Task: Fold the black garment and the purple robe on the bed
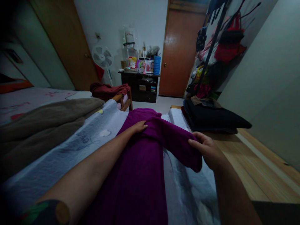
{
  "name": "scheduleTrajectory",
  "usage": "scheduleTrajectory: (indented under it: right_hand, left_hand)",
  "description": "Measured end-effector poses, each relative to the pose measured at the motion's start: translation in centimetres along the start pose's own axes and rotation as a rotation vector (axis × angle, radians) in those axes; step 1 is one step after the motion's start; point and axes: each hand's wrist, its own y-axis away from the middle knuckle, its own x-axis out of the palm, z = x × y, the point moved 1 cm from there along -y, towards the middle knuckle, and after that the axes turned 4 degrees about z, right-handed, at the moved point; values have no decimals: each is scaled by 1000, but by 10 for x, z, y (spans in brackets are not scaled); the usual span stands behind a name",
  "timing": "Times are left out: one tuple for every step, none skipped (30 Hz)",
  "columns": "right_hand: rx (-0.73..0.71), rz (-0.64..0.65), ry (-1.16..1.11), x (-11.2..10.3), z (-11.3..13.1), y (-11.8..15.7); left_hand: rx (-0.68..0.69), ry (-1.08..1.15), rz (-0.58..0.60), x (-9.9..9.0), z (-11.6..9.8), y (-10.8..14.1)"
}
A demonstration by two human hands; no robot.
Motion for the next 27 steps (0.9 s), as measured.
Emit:
scheduleTrajectory:
  right_hand:
    - [-3, 22, -25, 8, 7, 5]
    - [-8, 47, -44, 16, 14, 11]
    - [-16, 75, -55, 25, 20, 16]
    - [-27, 109, -57, 34, 26, 21]
    - [-43, 145, -51, 44, 32, 26]
    - [-66, 181, -34, 55, 37, 31]
    - [-95, 216, -3, 67, 41, 35]
    - [-135, 247, 41, 79, 44, 40]
    - [-196, 253, 95, 91, 47, 45]
    - [-261, 255, 164, 104, 49, 50]
    - [-331, 244, 242, 117, 49, 54]
    - [-403, 232, 316, 130, 49, 58]
    - [-455, 240, 382, 144, 47, 62]
    - [-486, 249, 438, 157, 45, 66]
    - [-506, 268, 481, 171, 41, 69]
    - [-516, 287, 520, 183, 36, 72]
    - [-520, 311, 551, 195, 31, 74]
    - [-525, 332, 576, 206, 26, 76]
    - [-529, 351, 594, 216, 21, 78]
    - [-528, 368, 608, 223, 16, 80]
    - [-527, 388, 615, 230, 12, 82]
    - [-526, 417, 617, 234, 8, 84]
    - [-525, 454, 613, 236, 5, 86]
    - [-523, 492, 603, 236, 2, 87]
    - [-520, 522, 587, 234, 0, 88]
    - [-510, 532, 568, 230, -2, 88]
    - [-491, 518, 550, 224, -4, 88]
  left_hand:
    - [3, 44, -1, -4, -3, 6]
    - [-2, 95, 0, -8, -7, 12]
    - [-9, 147, -2, -12, -10, 19]
    - [-11, 197, -15, -16, -14, 27]
    - [-12, 247, -32, -20, -18, 35]
    - [-16, 298, -48, -24, -21, 44]
    - [-22, 346, -63, -28, -23, 54]
    - [-27, 381, -78, -31, -25, 65]
    - [-37, 436, -82, -33, -27, 76]
    - [-57, 521, -72, -34, -28, 89]
    - [-82, 626, -49, -35, -28, 103]
    - [-126, 810, 4, -35, -28, 117]
    - [-169, 982, 62, -35, -28, 131]
    - [-200, 1128, 125, -35, -28, 144]
    - [-223, 1245, 183, -34, -28, 157]
    - [-235, 1314, 228, -34, -28, 169]
    - [-238, 1360, 259, -32, -28, 179]
    - [-235, 1393, 272, -30, -27, 188]
    - [-230, 1416, 269, -28, -26, 196]
    - [-225, 1430, 249, -25, -25, 202]
    - [-219, 1438, 219, -22, -24, 207]
    - [-215, 1440, 182, -19, -23, 212]
    - [-215, 1437, 146, -17, -21, 216]
    - [-220, 1432, 115, -15, -20, 219]
    - [-227, 1428, 87, -13, -18, 222]
    - [-232, 1427, 60, -11, -17, 225]
    - [-236, 1428, 38, -10, -16, 228]
